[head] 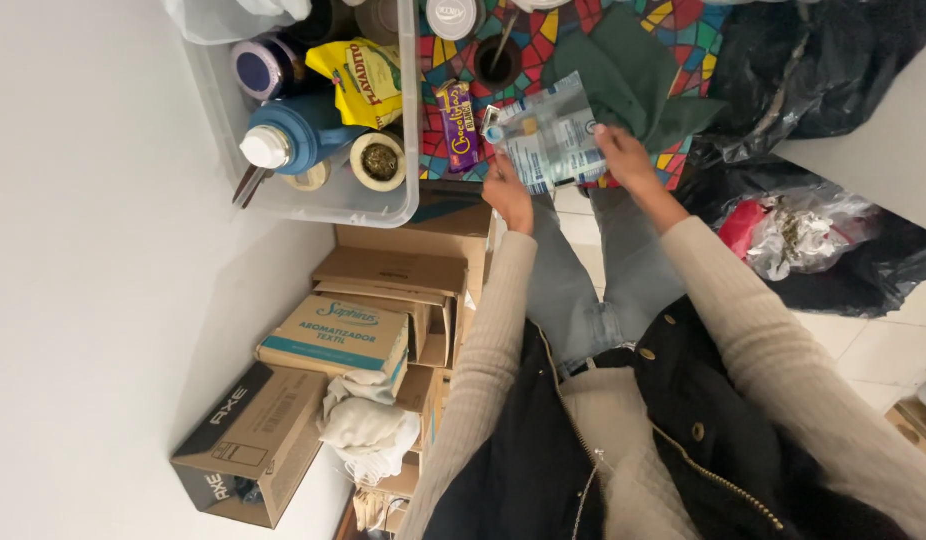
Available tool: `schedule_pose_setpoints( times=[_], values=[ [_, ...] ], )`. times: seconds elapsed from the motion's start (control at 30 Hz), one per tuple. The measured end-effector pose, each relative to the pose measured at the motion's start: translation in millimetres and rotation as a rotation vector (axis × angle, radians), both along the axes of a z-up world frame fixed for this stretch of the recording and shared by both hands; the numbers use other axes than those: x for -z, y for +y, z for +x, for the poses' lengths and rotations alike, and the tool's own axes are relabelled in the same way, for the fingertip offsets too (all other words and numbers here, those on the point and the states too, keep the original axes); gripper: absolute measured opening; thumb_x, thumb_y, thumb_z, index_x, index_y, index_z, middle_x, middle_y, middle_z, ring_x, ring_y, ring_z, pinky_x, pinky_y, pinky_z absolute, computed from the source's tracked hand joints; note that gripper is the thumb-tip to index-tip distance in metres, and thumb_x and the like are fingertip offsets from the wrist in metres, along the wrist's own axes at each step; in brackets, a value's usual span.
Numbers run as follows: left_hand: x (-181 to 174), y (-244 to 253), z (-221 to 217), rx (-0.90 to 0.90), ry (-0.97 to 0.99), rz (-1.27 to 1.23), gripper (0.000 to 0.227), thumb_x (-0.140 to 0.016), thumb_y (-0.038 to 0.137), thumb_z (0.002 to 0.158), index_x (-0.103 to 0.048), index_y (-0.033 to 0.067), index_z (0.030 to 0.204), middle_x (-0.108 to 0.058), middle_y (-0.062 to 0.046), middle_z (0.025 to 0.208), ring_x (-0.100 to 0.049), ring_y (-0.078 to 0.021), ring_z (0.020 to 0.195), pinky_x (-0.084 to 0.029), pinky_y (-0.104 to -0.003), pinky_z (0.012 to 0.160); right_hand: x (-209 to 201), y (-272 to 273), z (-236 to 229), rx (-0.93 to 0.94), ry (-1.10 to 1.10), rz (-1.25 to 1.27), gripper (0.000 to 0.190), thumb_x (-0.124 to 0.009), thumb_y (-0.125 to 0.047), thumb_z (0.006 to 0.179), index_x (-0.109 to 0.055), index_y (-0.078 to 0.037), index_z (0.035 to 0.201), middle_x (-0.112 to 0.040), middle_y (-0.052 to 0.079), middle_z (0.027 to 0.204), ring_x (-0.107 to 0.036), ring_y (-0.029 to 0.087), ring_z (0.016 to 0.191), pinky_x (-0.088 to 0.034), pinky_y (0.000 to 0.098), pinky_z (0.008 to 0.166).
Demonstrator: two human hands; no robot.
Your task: Organizing various production supplies and folding a plastic packet in a storage area.
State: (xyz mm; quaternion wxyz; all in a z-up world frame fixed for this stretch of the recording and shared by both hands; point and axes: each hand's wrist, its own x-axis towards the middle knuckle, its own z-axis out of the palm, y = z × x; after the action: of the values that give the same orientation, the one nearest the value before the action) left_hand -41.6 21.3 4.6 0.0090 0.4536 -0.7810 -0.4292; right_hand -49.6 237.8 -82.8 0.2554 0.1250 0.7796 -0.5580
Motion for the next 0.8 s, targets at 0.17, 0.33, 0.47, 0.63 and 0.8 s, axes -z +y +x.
schedule_pose_setpoints(
  times=[0.17,0.33,0.47,0.63,0.8],
  values=[
    [-59.5,9.1,-21.4,0.030,0.157,0.046,0.039,-0.057,0.029,0.106,-0.064,-0.0060,0.091,-0.051,-0.018,0.069,-0.039,-0.0177,0.063,-0.042,-0.039,0.058,-92.6,5.2,-33.1,0.057,-0.539,-0.331,0.052,-0.067,-0.037,0.102,-0.057,0.001,0.136,-0.070,0.008,0.113,-0.069,0.014,0.091,-0.058,0.0308,0.064],
    [-97.1,12.9,-31.6,0.092,0.258,0.037,0.030,-0.063,0.020,0.104,-0.060,-0.0058,0.088,-0.044,-0.015,0.068,-0.036,-0.0147,0.067,-0.041,-0.037,0.058,-123.0,5.6,-30.0,0.140,-0.560,-0.264,0.078,-0.072,-0.016,0.093,-0.031,-0.001,0.158,-0.073,0.010,0.107,-0.071,0.015,0.085,-0.059,0.0298,0.060],
    [-129.7,9.7,-50.0,0.013,0.259,0.051,0.017,-0.066,0.012,0.098,-0.054,0.0014,0.103,-0.050,-0.010,0.060,-0.039,-0.0131,0.057,-0.037,-0.034,0.054,-119.0,12.5,-21.4,0.074,-0.507,-0.360,0.057,-0.063,-0.008,0.097,-0.047,0.001,0.151,-0.075,0.011,0.102,-0.067,0.016,0.079,-0.056,0.0302,0.066],
    [-138.0,-1.9,-61.4,0.007,0.330,0.047,0.018,-0.064,0.006,0.098,-0.053,0.0047,0.112,-0.053,-0.006,0.060,-0.043,-0.0125,0.057,-0.037,-0.034,0.056,-173.3,6.0,-44.0,-0.085,-0.635,-0.431,0.035,-0.061,-0.016,0.097,-0.073,0.004,0.123,-0.077,0.007,0.104,-0.074,0.012,0.088,-0.060,0.0273,0.079],
    [-111.8,-12.2,-57.5,-0.095,0.345,0.114,0.019,-0.063,0.003,0.094,-0.054,0.0031,0.111,-0.059,-0.006,0.066,-0.049,-0.0120,0.061,-0.043,-0.032,0.060,-210.7,9.2,-53.8,-0.374,-0.407,-0.492,0.051,-0.082,-0.033,0.085,-0.070,-0.002,0.124,-0.078,0.009,0.103,-0.069,0.010,0.090,-0.054,0.0268,0.078]
  ],
)
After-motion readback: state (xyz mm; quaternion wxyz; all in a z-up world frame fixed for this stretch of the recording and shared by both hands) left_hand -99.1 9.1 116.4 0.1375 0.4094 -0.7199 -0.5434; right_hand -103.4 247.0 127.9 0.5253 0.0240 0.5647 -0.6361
